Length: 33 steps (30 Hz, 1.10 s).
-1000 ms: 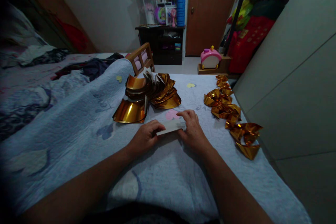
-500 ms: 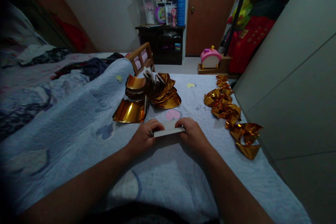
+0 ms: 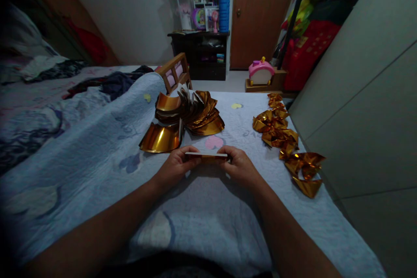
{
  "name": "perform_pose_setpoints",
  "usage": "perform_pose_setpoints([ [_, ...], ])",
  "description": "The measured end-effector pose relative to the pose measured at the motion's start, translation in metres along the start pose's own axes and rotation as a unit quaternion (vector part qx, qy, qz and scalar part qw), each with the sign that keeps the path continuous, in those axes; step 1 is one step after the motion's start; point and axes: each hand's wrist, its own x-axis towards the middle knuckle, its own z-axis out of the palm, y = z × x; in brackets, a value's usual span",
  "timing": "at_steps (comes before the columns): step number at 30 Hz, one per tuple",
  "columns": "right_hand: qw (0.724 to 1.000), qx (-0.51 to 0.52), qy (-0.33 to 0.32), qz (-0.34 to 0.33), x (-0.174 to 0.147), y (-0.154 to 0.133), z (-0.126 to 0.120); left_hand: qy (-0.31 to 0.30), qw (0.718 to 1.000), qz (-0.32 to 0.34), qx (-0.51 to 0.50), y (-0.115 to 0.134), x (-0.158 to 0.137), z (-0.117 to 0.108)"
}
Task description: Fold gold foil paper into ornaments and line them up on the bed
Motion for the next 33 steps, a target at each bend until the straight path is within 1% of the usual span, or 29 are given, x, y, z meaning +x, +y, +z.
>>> perform_pose_setpoints([
  [5,0.998,0.057,-0.004,0.013,-0.0008,0.0005,0.0016,-0.004,1.0,0.007,0.001,-0.0009,0.0006,-0.0017],
  [9,0.993,0.111,0.015,0.024,-0.0016,0.0027,0.0017,-0.007,0.999,0.021,0.023,-0.0018,0.0007,-0.0041],
  [12,0.99,0.138,0.017,0.023,-0.0019,0.0034,0.0017,-0.004,0.999,0.036,0.027,-0.0029,0.0009,-0.0051],
  [19,0.984,0.177,0.003,0.007,-0.0023,0.0042,0.0023,-0.004,0.999,0.032,-0.027,-0.0066,0.0019,-0.0043],
  [27,0.983,0.177,0.018,0.037,-0.0027,-0.0002,0.002,-0.015,0.999,0.004,-0.036,-0.0047,0.0021,-0.0023],
  [28,0.983,0.179,0.023,0.038,-0.0024,-0.0011,0.0021,-0.008,0.999,0.003,-0.04,-0.0055,0.0023,-0.002],
  [30,0.982,0.18,0.045,0.037,-0.0015,-0.0021,0.0026,0.026,0.999,0.006,-0.036,-0.0075,0.0026,-0.0018],
  [33,0.98,0.172,0.095,0.036,-0.0003,-0.0001,0.0035,0.087,0.996,0.016,0.006,-0.0098,0.0017,-0.0031],
])
